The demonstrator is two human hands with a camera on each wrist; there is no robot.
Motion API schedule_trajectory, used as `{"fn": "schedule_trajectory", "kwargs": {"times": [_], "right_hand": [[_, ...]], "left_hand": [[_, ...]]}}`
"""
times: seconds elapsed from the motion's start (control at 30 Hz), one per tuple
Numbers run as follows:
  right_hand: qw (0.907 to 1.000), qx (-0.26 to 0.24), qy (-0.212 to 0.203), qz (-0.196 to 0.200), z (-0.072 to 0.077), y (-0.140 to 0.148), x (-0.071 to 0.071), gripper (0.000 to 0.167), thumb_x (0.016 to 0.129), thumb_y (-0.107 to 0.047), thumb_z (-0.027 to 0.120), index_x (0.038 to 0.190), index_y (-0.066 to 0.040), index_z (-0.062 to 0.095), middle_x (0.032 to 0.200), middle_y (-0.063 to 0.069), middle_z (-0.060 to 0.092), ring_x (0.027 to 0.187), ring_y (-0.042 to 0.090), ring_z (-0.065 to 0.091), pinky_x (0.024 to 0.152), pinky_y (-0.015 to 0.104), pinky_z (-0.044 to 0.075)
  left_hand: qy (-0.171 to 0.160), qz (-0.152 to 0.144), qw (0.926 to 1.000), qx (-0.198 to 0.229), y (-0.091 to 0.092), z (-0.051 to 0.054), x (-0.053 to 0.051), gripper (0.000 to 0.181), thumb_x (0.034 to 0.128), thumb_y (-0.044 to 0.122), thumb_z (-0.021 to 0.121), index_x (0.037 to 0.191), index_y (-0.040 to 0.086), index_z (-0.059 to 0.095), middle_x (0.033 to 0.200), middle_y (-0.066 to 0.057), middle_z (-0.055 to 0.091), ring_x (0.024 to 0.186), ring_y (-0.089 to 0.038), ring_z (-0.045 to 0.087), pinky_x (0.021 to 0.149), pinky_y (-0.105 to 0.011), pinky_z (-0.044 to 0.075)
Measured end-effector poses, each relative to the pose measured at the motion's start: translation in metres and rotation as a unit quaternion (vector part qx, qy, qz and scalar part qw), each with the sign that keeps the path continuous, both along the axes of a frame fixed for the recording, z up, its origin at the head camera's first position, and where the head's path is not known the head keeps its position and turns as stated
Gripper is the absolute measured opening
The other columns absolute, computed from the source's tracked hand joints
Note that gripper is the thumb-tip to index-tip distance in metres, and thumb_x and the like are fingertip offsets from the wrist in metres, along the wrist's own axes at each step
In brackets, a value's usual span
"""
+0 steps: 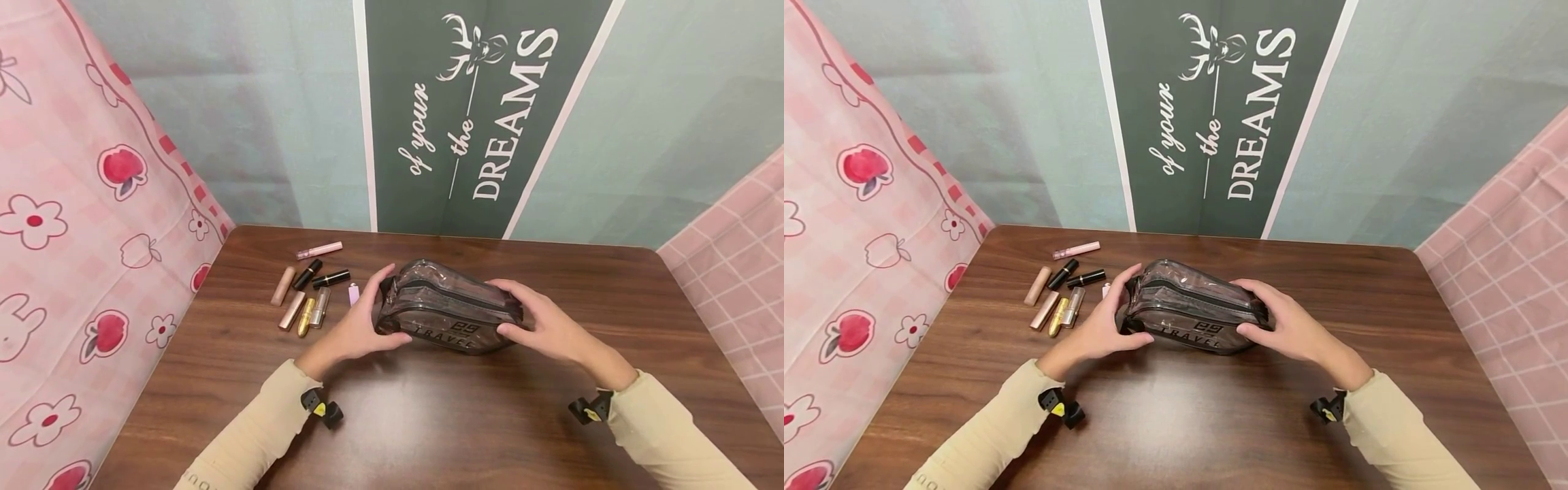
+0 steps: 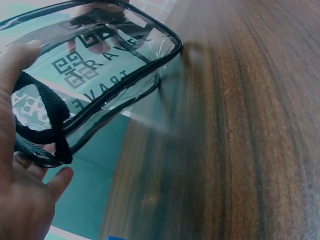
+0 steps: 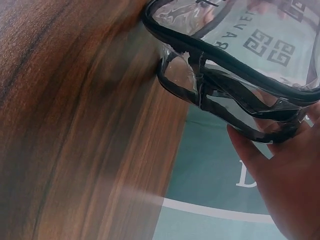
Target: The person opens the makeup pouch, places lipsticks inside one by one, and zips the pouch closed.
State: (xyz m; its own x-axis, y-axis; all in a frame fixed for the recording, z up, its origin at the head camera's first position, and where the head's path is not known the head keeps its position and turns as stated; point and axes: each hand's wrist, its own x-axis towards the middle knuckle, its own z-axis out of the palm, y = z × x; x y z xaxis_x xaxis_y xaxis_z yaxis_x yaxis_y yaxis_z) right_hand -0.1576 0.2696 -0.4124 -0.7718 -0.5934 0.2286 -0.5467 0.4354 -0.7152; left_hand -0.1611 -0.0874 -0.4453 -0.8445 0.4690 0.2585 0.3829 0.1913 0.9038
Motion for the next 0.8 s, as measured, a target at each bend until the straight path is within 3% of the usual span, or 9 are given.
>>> {"fn": "schedule_trajectory", "kwargs": {"times": [0.13,0.43,0.6,0.8], "right_hand": [[1.0,-0.002,0.007,0.0,-0.0014,0.0007,-0.0002,0.072,0.088,0.001,0.076,0.151,-0.012,0.043,0.137,0.006,0.056,0.114,0.01,0.058,0.089,0.02,0.051],[0.9999,-0.011,0.007,0.002,-0.0012,0.0017,0.0011,0.074,0.086,0.004,0.075,0.151,-0.009,0.042,0.139,0.007,0.053,0.117,0.008,0.056,0.091,0.018,0.049],[0.9998,-0.019,0.005,0.004,-0.0019,0.0037,0.002,0.074,0.087,0.004,0.075,0.152,-0.009,0.041,0.141,0.007,0.051,0.12,0.007,0.053,0.094,0.016,0.046],[0.9989,-0.013,0.045,0.008,-0.0024,0.0058,-0.0009,0.065,0.092,-0.001,0.069,0.151,-0.005,0.043,0.144,0.011,0.051,0.129,0.005,0.047,0.105,0.014,0.034]], "left_hand": [[0.003,0.015,0.9998,-0.012,0.0009,-0.0019,-0.0004,0.115,0.075,0.011,0.09,0.162,0.015,0.015,0.147,-0.015,0.048,0.134,-0.032,0.049,0.115,-0.056,0.032],[0.026,0.033,0.9991,-0.007,0.0039,0.0016,-0.0022,0.081,0.0768,0.003,0.086,0.145,0.01,0.042,0.128,-0.013,0.059,0.113,-0.03,0.061,0.101,-0.049,0.047],[0.036,0.037,0.9986,-0.007,0.0046,0.0045,-0.0029,0.078,0.0765,0.003,0.086,0.143,0.009,0.045,0.125,-0.011,0.061,0.111,-0.029,0.061,0.099,-0.048,0.048],[0.041,0.033,0.9986,-0.004,0.0049,0.0066,-0.0038,0.08,0.0757,0.004,0.087,0.144,0.011,0.046,0.128,-0.008,0.061,0.113,-0.026,0.06,0.101,-0.05,0.046]]}}
